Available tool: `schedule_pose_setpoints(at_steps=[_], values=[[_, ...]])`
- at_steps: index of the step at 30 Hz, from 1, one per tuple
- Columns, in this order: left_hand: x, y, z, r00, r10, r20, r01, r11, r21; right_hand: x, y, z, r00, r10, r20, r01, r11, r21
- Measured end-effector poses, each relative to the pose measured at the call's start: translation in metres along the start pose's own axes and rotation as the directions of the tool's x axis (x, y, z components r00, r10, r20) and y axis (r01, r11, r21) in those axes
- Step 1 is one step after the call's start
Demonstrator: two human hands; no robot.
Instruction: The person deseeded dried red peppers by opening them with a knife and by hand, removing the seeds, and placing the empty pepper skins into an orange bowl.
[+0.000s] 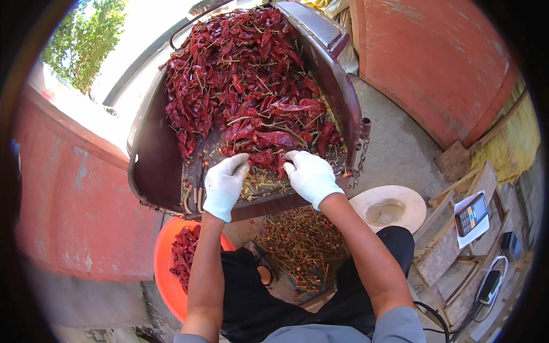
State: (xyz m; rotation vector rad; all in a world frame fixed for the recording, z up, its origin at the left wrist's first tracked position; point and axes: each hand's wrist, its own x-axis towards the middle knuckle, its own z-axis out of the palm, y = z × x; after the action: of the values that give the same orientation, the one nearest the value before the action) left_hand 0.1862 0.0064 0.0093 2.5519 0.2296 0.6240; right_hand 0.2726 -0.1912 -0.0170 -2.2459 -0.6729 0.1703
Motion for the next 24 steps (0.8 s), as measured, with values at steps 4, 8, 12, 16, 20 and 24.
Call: schedule_pose_setpoints(at_steps=[4,8,12,16,20,24], values=[[0.012,0.009,0.026,0.986,0.135,0.100,-0.151,0.975,0.166,-0.002,0.002,0.003,0.999,-0.019,0.038,0.017,0.998,0.065],[0.020,0.002,0.048,0.981,0.073,0.179,-0.126,0.943,0.308,-0.008,-0.001,0.008,0.997,-0.029,0.067,0.023,0.996,0.086],[0.026,0.006,0.048,0.994,0.065,0.086,-0.085,0.963,0.255,-0.008,-0.004,0.001,0.999,0.022,0.032,-0.027,0.984,0.177],[0.024,0.011,0.037,0.980,0.174,-0.093,-0.162,0.979,0.126,-0.008,-0.005,-0.001,0.995,0.093,0.033,-0.099,0.917,0.386],[0.021,0.007,0.032,0.997,0.054,-0.058,-0.050,0.996,0.067,-0.009,-0.009,-0.002,0.990,0.140,0.013,-0.130,0.870,0.476],[0.017,0.018,0.040,0.990,-0.028,0.140,-0.009,0.966,0.257,-0.008,-0.009,-0.003,0.977,0.197,0.080,-0.203,0.752,0.628]])
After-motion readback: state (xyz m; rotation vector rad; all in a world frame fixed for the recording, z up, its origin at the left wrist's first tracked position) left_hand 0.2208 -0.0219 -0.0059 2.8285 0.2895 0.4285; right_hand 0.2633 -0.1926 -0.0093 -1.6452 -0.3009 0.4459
